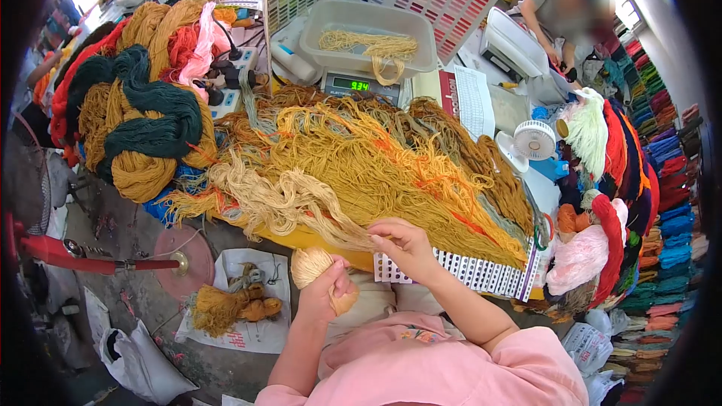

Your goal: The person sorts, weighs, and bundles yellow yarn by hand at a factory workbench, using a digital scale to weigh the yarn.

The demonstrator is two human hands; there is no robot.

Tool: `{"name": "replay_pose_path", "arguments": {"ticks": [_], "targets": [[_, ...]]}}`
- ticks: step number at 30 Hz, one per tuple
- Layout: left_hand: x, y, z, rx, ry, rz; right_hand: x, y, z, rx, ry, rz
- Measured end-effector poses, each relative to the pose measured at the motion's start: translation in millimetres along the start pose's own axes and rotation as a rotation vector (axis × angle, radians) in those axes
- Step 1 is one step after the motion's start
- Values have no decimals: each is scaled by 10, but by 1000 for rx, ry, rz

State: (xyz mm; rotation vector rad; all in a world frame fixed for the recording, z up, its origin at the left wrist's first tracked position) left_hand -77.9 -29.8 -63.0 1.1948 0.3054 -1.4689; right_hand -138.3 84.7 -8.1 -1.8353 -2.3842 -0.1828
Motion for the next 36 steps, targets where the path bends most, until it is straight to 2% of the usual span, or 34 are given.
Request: {"name": "replay_pose_path", "arguments": {"ticks": [2,5,6,8,10,12,14,15,16,18,20,22,23,25,27,28,30,31,32,34,36], "targets": [[44,13,74,-145,-41,65,-39,47,102,-49,-53,-68],[14,28,114,-175,-21,161,-53,75,96,-75,-160,-45],[-40,0,137,-211,-2,55,-56,75,78,-103,-236,-27],[-167,-28,159,-187,8,58,-104,78,-15,-90,-290,-29],[-215,-52,149,-165,17,58,-222,95,-31,-212,-389,-119],[-217,-69,141,-196,-100,21,-184,29,-44,-186,-305,-154],[-11,-23,112,-173,-54,9,-26,-192,-135,0,-70,-136],[74,14,108,-151,-7,-5,100,-357,-117,7,-2,-76],[118,104,183,-163,-80,94,248,-566,-98,16,68,-16],[199,237,180,-94,69,-169,511,-1035,-149,215,374,62],[271,418,212,-113,83,-161,653,-1471,-252,498,701,164],[267,594,228,-114,258,-238,692,-1883,-274,559,969,251],[249,658,241,-128,255,-239,666,-2001,-211,561,959,246],[257,725,268,-167,257,-243,716,-2225,109,194,1074,310],[243,790,314,-194,260,-242,323,-2123,147,47,838,-17],[284,767,356,-213,99,-98,24,-1930,118,94,554,-130],[347,718,434,-202,-227,157,-600,-1103,14,-272,-256,-480],[337,664,461,-199,-270,272,-775,-737,-61,-311,-419,-572],[328,602,463,-192,-317,386,-866,-442,-115,-427,-583,-601],[216,473,438,-191,-299,312,-896,-88,-143,-513,-837,-572],[165,353,347,-245,-183,267,-843,100,-159,-526,-885,-497]]}}
Point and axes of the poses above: each hand's wrist, its own y-axis away from the middle knuckle, its own x-axis out of the back of the hand, z = x × y, the point moved 8 cm from there along -y, towards the middle knuckle, and after that the axes turned 5 degrees about -y, right-handed, at the moved point
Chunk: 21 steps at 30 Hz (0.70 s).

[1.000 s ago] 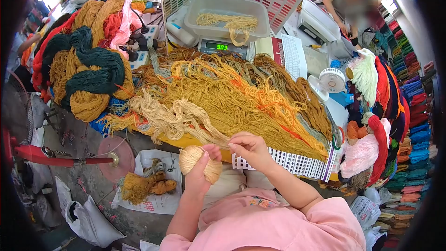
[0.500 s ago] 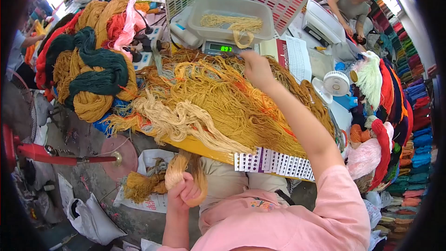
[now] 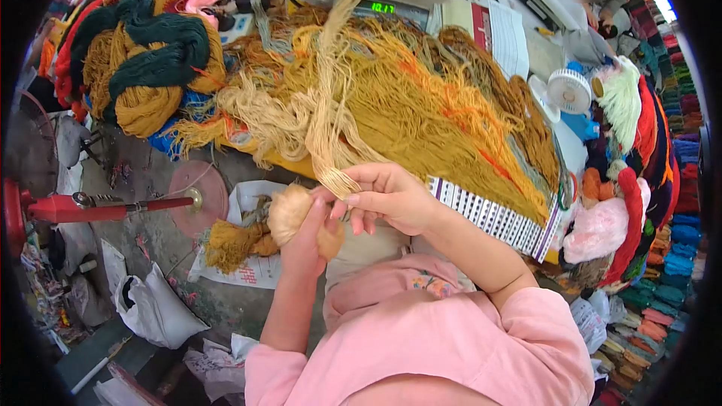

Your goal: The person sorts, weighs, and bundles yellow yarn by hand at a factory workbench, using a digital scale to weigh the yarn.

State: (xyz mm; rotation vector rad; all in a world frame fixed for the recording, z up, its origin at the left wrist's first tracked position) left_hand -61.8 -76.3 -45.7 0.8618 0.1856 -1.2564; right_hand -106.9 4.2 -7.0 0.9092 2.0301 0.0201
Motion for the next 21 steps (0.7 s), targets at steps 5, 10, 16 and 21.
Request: {"name": "replay_pose_path", "arguments": {"ticks": [5,10,16,21], "targets": [[-203,22,-142,30,61,-28,-3,269,17,112,145,24],[-320,135,-125,-29,179,-52,18,393,20,121,123,60],[-388,221,-188,-59,187,-214,72,476,79,129,181,112],[-387,220,-258,-55,91,-158,56,541,53,160,198,161]]}}
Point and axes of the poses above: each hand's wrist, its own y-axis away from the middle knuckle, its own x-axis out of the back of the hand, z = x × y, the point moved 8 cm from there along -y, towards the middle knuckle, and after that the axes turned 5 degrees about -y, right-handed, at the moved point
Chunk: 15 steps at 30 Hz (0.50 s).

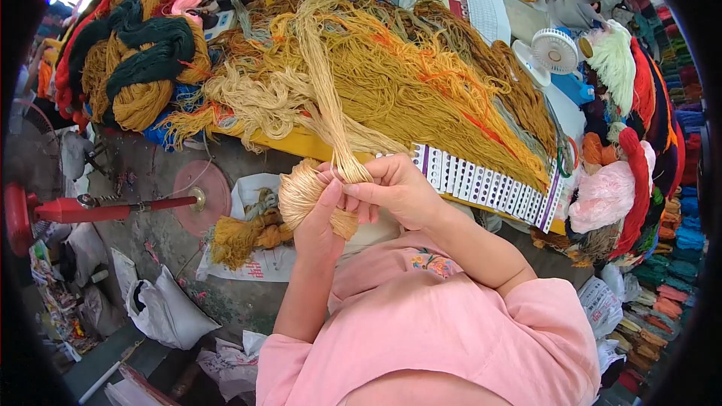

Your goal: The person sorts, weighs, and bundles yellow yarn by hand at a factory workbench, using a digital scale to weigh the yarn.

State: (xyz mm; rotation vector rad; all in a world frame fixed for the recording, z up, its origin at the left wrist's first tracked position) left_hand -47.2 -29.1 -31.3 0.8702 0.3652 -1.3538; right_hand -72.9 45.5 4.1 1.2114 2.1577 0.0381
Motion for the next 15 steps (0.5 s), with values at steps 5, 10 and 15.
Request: {"name": "replay_pose_path", "arguments": {"ticks": [5,10,15], "targets": [[-44,-7,-36,30,-24,-12,43,37,22,9,14,19],[-80,-8,-86,65,62,-6,95,65,48,5,-119,69],[-169,11,-87,92,96,-51,100,52,61,15,-142,62]]}}
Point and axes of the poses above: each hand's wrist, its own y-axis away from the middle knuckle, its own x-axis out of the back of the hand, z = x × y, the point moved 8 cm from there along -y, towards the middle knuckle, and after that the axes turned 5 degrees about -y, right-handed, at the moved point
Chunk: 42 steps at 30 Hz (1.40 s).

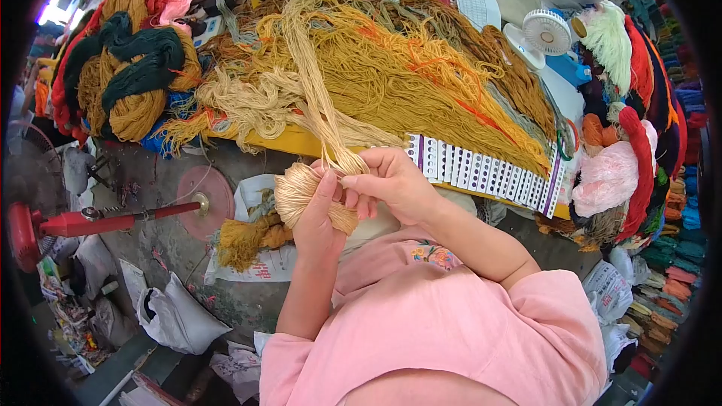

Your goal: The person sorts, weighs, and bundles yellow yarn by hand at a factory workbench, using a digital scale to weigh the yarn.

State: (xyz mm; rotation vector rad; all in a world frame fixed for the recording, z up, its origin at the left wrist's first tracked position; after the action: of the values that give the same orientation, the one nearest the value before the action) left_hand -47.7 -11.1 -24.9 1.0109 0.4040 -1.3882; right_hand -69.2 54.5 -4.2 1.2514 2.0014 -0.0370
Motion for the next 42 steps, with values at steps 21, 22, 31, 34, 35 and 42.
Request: {"name": "replay_pose_path", "arguments": {"ticks": [21,22,31,34,35,42], "targets": [[3708,595,2871,-385,-199,417,3214,2024,-2855,829,-313,217],[4571,1051,3561,-469,-746,992,3635,2454,-3086,911,-142,558],[3283,676,2193,-17,-222,972,2737,2681,-3146,1116,425,958],[2195,217,1361,184,-548,614,2128,1693,-2225,775,784,714],[1967,102,1032,270,-636,567,2126,1377,-1735,626,658,752],[747,-349,107,523,-905,162,1961,578,-424,230,454,573]]}}
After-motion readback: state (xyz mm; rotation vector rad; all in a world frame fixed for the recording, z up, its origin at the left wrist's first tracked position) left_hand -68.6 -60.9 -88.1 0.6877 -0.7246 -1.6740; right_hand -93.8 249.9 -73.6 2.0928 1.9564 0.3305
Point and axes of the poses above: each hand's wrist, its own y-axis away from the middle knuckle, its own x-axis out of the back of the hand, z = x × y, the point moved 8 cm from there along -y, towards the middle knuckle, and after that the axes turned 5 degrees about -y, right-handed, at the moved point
